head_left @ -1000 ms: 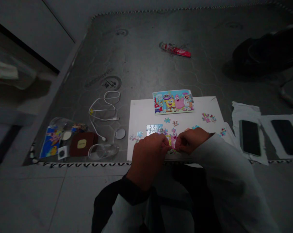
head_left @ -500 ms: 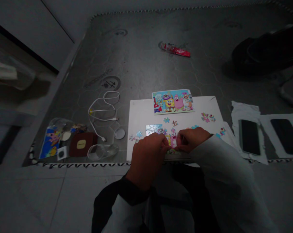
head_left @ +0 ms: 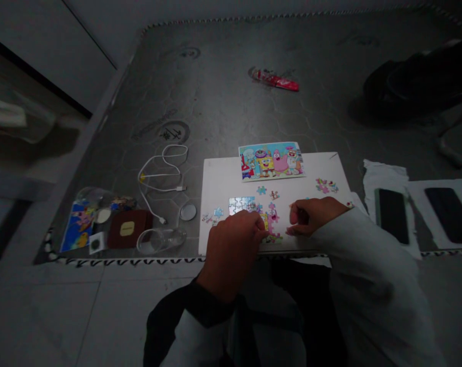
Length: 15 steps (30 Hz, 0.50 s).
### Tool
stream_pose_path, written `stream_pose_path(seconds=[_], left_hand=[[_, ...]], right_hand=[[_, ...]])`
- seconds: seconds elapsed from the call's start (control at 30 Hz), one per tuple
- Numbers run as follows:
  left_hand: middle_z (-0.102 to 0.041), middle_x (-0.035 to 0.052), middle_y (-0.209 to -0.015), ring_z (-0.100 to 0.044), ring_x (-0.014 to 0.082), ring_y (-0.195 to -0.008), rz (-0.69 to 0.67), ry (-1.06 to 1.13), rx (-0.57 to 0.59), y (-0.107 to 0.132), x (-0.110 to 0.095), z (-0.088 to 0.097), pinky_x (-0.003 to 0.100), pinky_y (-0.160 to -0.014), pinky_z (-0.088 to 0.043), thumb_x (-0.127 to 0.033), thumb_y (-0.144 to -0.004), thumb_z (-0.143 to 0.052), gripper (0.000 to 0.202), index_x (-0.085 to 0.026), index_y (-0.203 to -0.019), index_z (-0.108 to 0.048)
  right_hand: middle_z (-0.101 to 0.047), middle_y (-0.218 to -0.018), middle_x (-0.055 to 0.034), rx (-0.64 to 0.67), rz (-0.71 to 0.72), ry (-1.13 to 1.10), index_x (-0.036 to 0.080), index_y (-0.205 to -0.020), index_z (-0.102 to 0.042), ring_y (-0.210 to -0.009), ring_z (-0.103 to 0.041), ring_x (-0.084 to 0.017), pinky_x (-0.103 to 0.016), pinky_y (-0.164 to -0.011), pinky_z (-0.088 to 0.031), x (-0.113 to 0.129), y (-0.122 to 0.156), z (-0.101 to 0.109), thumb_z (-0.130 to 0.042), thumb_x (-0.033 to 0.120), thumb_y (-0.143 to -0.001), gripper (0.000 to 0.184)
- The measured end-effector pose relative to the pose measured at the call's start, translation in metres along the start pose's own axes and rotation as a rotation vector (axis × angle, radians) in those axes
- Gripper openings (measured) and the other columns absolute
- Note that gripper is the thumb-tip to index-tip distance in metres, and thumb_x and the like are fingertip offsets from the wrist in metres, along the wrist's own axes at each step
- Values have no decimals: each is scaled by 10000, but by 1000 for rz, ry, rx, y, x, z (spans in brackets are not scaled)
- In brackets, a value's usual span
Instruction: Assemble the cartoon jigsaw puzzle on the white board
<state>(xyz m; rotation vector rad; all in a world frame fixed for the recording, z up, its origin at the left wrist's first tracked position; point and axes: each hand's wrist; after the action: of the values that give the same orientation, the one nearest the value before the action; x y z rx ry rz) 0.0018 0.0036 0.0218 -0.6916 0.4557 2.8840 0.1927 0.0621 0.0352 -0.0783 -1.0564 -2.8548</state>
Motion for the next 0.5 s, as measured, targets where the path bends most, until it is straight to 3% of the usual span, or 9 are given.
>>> stream_pose_path(seconds=[0.2, 0.5], left_hand=[[-692, -12, -888, -626, 183, -803, -29, -49, -16, 5, -4, 1, 299, -643, -360, -299, -893, -662, 64, -242, -869, -644], [-692, 8, -895, -637, 187, -797, -36, -109, -41, 5, -11, 3, 302, -631, -383, -314, -957, -550, 143, -235, -873, -633]], right_hand=[[-737, -772, 24, -115, -47, -60, 262, -798, -670, -717, -671, -170, -292, -662, -456, -27, 8, 6, -716, 396, -781, 143], [-745, -815, -21, -95, -240, -97, 268, -839, -672, -741, -692, -230, -351, -658, -494, -67, 8, 14, -672, 453, -810, 188]])
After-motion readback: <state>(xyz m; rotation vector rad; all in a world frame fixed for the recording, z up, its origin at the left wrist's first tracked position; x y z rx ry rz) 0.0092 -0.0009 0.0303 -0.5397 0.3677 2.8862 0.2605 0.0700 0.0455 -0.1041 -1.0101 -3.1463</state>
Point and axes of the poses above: each hand's wrist, its own y-axis away from the middle knuckle, its own z-axis out of the back of the hand, x = y × z
